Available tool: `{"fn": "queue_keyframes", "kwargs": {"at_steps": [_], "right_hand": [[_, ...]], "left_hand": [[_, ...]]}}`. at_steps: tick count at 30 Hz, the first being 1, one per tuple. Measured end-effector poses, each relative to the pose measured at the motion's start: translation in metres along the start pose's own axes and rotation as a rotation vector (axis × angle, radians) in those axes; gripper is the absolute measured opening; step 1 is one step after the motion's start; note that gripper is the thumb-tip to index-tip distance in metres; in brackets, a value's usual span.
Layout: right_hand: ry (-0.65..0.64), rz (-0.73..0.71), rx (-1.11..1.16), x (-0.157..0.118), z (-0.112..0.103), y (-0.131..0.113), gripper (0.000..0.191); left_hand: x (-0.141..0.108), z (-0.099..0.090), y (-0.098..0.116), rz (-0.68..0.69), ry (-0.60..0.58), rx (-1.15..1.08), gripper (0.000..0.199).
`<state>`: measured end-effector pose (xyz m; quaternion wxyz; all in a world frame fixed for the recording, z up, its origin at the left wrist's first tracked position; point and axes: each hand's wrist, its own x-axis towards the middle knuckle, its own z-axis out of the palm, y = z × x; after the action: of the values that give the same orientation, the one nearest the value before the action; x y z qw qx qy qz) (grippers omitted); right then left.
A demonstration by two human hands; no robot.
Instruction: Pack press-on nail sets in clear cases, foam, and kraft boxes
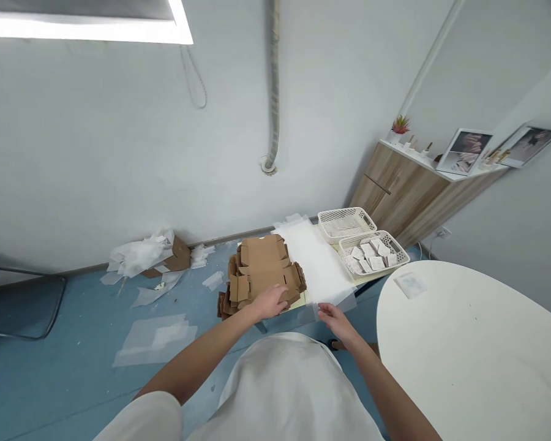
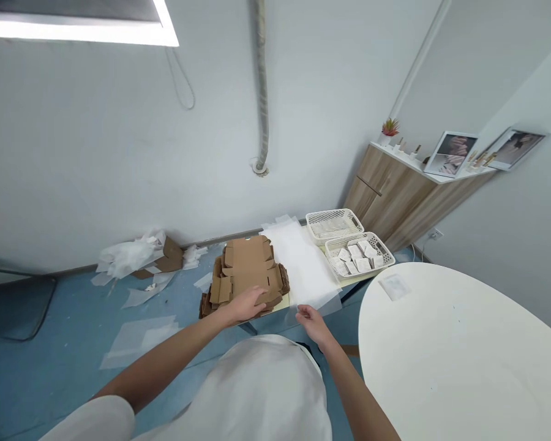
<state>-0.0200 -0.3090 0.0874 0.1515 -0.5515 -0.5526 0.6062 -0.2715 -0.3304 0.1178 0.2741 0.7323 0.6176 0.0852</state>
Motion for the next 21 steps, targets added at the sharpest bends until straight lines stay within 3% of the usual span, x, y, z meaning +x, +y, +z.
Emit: {"fn": "queue_keyframes", "kwargs": {"at_steps": [4,7,17,21], "right_hand": [[0.065,-0.198,-0.47,0.032,0.035,-0.034,0.048],[0.046,-0.26,-0.706,0.051,0.054,-0.052,0.055],[0.031,-0.178,-1.086,0.078,0.071,-0.065,0.055],[-0.003,-0.099,-1.217,0.079,0.075,-0.076,0.039]], "left_hand": [[-0.012,-0.001,-0.029,-0.154,-0.101,0.154,0.045],[-0.017,0.0,-0.042,-0.217,-0.133,0.182,0.045],[-0.025,0.005,-0.068,-0.334,-0.1,0.087,0.049],[-0.022,0.006,-0.068,-0.336,-0.028,0.084,0.05]]}}
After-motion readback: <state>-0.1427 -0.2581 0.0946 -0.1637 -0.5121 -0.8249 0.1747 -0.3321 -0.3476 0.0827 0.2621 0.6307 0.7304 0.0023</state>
